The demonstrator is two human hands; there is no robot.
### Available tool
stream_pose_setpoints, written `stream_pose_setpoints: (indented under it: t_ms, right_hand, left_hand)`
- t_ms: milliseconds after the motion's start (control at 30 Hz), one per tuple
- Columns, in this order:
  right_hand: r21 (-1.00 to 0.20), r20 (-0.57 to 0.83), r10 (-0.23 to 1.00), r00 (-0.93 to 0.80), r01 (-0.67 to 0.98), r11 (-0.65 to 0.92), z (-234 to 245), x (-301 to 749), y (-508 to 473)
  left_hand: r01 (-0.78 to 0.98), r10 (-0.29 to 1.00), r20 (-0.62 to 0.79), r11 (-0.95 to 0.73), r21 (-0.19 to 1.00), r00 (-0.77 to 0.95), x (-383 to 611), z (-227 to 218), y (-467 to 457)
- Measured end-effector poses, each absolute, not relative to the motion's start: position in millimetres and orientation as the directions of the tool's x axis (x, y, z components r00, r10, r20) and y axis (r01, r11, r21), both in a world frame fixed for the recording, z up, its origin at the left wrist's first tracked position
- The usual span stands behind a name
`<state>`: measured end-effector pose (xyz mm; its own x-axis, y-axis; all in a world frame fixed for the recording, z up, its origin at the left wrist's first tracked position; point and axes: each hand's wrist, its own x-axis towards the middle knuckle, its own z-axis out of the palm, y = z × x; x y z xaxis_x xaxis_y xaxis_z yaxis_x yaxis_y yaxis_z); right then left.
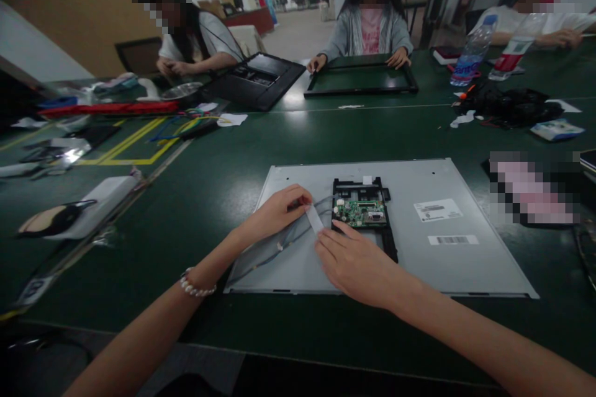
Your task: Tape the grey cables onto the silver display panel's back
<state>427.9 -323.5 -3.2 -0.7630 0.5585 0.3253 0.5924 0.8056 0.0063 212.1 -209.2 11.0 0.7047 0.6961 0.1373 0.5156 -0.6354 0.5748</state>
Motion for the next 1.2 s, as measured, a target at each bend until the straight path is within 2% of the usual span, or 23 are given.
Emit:
stream_pose_setpoints:
  t_ms: [367,867,1200]
  right_hand:
    - [0.047,0.340,0.548,-0.764,0.596,0.801,-3,426,-326]
    - [0.093,0.418,0.491,-0.764,0.574,0.814,-4,424,-331]
    - [0.012,0.452,0.494,-0.743,0.559,0.829,-4,430,-335]
  left_hand:
    - [0.524,0.669,0.160,-0.688,0.502,0.726,214,12,-216]
    - [0.552,0.718,0.178,-0.648,0.524,0.673,216,3,-212]
    - [0.531,0.721,0.206,-0.644,0.550,0.662,215,6,-215]
